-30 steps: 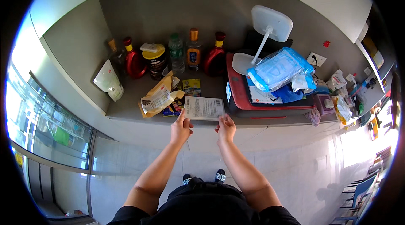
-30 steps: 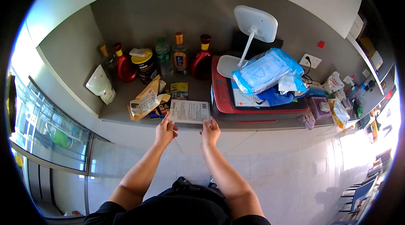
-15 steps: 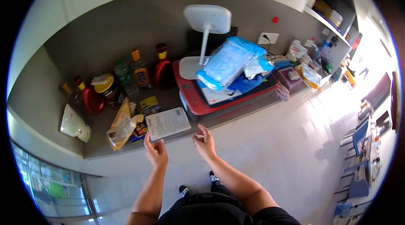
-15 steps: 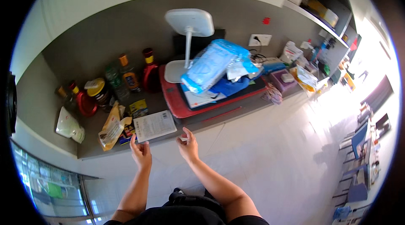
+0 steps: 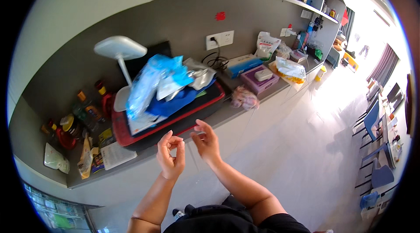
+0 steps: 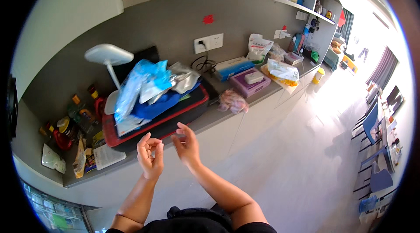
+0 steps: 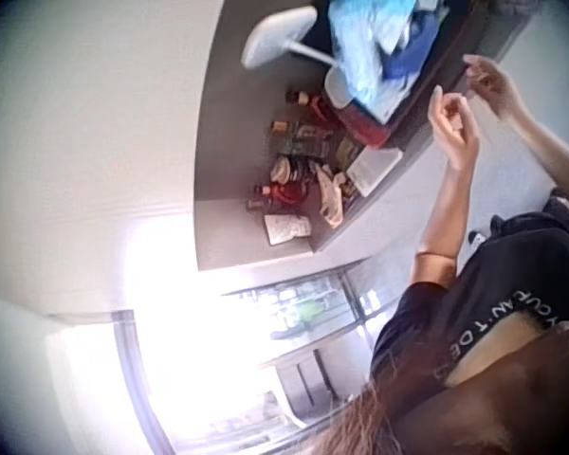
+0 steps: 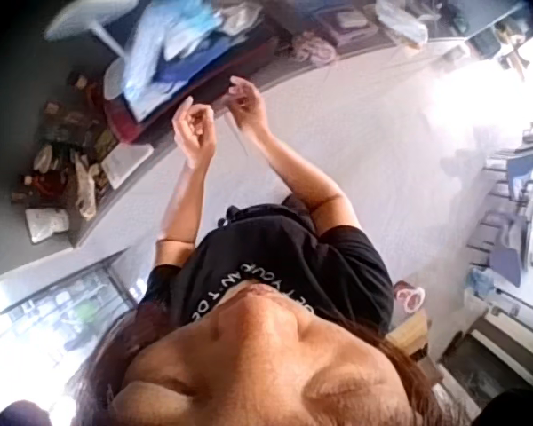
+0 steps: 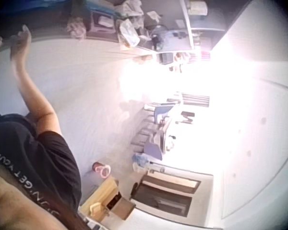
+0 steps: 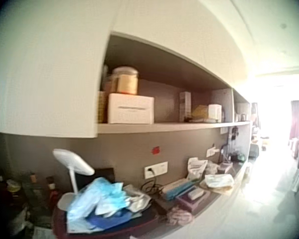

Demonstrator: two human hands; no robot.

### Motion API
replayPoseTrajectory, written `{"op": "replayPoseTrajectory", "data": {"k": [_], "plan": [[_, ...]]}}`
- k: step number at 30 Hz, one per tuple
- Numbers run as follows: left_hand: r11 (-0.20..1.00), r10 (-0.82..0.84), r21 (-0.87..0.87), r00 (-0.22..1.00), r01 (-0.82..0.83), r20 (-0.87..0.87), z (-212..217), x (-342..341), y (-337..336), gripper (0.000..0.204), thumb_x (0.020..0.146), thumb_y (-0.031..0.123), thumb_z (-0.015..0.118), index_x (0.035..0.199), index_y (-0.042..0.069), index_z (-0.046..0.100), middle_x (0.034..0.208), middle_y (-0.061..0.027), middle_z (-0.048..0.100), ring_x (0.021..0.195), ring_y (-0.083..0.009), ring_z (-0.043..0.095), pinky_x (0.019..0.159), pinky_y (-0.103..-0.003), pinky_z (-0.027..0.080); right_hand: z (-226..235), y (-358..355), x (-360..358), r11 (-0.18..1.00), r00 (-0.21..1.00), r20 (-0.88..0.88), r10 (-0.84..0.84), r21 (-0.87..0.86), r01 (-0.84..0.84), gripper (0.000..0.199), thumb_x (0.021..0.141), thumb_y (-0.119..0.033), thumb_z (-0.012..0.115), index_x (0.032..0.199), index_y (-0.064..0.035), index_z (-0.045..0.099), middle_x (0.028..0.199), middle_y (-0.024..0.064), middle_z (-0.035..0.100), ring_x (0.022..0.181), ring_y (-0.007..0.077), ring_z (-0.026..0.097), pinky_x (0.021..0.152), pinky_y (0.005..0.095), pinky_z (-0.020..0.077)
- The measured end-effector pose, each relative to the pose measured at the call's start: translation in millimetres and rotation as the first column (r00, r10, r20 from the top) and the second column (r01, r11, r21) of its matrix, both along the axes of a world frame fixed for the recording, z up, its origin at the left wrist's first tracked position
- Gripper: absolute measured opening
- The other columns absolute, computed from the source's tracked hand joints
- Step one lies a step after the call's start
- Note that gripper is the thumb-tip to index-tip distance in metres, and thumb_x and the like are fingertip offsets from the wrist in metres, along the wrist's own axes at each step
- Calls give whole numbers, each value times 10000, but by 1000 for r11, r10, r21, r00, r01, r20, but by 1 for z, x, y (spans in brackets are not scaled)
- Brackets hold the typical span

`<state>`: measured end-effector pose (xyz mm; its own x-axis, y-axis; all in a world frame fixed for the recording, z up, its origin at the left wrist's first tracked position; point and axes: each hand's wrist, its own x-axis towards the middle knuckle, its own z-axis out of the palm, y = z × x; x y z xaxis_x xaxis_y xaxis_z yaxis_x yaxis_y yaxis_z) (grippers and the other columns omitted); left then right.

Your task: The person wipes a shelf with a cloth, picks up several packages and a white object, and wipes an individual box and package before placing them back on the shelf.

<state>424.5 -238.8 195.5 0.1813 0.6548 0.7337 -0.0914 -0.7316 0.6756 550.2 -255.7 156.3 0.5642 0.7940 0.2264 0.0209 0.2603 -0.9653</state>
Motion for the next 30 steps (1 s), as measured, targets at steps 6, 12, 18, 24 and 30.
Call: {"op": "replayPoseTrajectory", "data": {"k": [6, 12, 18, 24, 30], "plan": [[990, 15, -140, 998, -23, -57, 4, 143, -4, 457, 847, -32, 604, 1271, 5, 439, 1144, -132, 564, 1015, -172, 567, 862, -297, 487, -2, 18, 209, 922, 675, 651, -348, 107, 372, 474, 794, -138, 673, 1241, -90, 522, 1156, 198, 530, 1025, 335, 527, 898, 421, 421], [995, 50, 91, 977, -31, -209, 46, 213, 10, 387, 783, 36, 686, 1141, -18, 548, 1155, -191, 592, 1012, -311, 597, 857, -360, 484, 59, 44, 276, 946, 704, 632, -323, 211, 244, 426, 809, -102, 657, 1218, -68, 541, 1243, 195, 488, 1156, 358, 477, 947, 407, 411], [840, 145, 540, 982, -59, -118, 162, 238, 58, 369, 728, -31, 686, 1076, -21, 564, 1093, -202, 610, 989, -349, 604, 847, -385, 488, 197, 47, 269, 770, 628, 593, -504, 638, 15, 388, 723, 50, 665, 1097, -33, 605, 1099, 166, 581, 1020, 330, 566, 866, 374, 460], [587, 256, 799, 966, -132, -28, 247, 257, 78, 312, 742, 23, 692, 1032, -9, 581, 1062, -197, 618, 961, -357, 610, 834, -421, 500, 209, 78, 305, 800, 522, 775, -356, 542, -258, 255, 710, 6, 683, 957, -52, 652, 850, 97, 637, 753, 279, 604, 660, 363, 494], [479, 392, 856, 920, -194, -11, 255, 295, 79, 250, 760, 97, 679, 992, 31, 617, 1073, -150, 625, 991, -351, 596, 894, -453, 468, 31, 97, 360, 988, 265, 954, 138, -113, -108, 410, 793, -341, 652, 1152, -147, 613, 1180, 172, 564, 1016, 372, 554, 833, 453, 487]]}}
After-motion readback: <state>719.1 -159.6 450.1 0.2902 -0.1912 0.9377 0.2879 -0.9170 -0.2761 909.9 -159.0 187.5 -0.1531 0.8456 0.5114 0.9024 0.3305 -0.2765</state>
